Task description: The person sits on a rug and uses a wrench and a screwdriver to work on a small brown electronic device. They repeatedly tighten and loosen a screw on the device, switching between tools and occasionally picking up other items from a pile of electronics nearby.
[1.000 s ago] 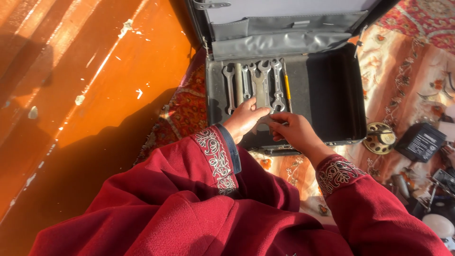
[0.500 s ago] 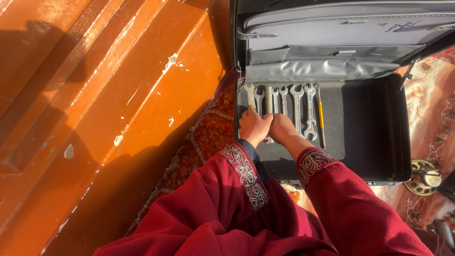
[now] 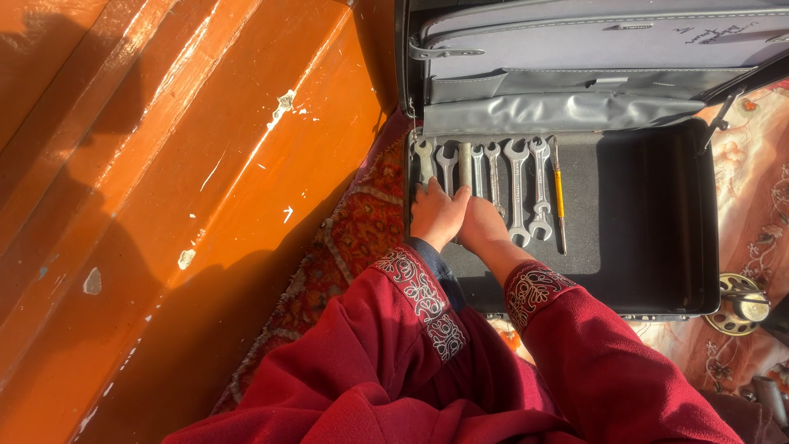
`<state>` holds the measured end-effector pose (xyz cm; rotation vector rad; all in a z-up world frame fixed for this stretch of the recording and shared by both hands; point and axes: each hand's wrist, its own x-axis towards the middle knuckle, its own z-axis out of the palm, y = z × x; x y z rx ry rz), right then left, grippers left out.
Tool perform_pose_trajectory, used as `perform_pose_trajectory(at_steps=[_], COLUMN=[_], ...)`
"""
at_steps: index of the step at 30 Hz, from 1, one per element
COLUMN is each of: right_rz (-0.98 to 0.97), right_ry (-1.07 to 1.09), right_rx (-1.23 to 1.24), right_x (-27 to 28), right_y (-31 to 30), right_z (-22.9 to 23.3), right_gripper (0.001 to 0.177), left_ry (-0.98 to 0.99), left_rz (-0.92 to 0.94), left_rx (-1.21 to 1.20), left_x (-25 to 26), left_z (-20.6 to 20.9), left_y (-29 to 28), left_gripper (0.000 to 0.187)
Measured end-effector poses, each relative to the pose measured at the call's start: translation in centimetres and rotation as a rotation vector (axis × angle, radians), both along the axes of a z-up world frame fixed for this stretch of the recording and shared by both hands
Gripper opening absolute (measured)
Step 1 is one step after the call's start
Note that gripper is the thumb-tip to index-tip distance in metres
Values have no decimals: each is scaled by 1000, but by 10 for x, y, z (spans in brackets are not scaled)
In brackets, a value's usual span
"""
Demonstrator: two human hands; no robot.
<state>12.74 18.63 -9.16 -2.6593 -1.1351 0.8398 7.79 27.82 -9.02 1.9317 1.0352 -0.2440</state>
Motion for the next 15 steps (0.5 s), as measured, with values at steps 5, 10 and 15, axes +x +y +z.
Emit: perform_pose_trajectory(at_steps=[5, 10, 15], right_rz=[-50, -57, -67], right_ry=[32, 76, 150], right_rx=[42, 103, 199], right_x=[-18, -29, -38], right_y=[-1, -8, -12], right_z=[10, 4, -7], right_gripper=[23, 27, 36], left_ry=[3, 36, 22], left_rz=[-11, -27, -45], left_rx=[33, 51, 77], left_x=[-1, 2, 3], left_z=[16, 1, -8], left_y=[-3, -2, -1], left_gripper=[91, 92, 94])
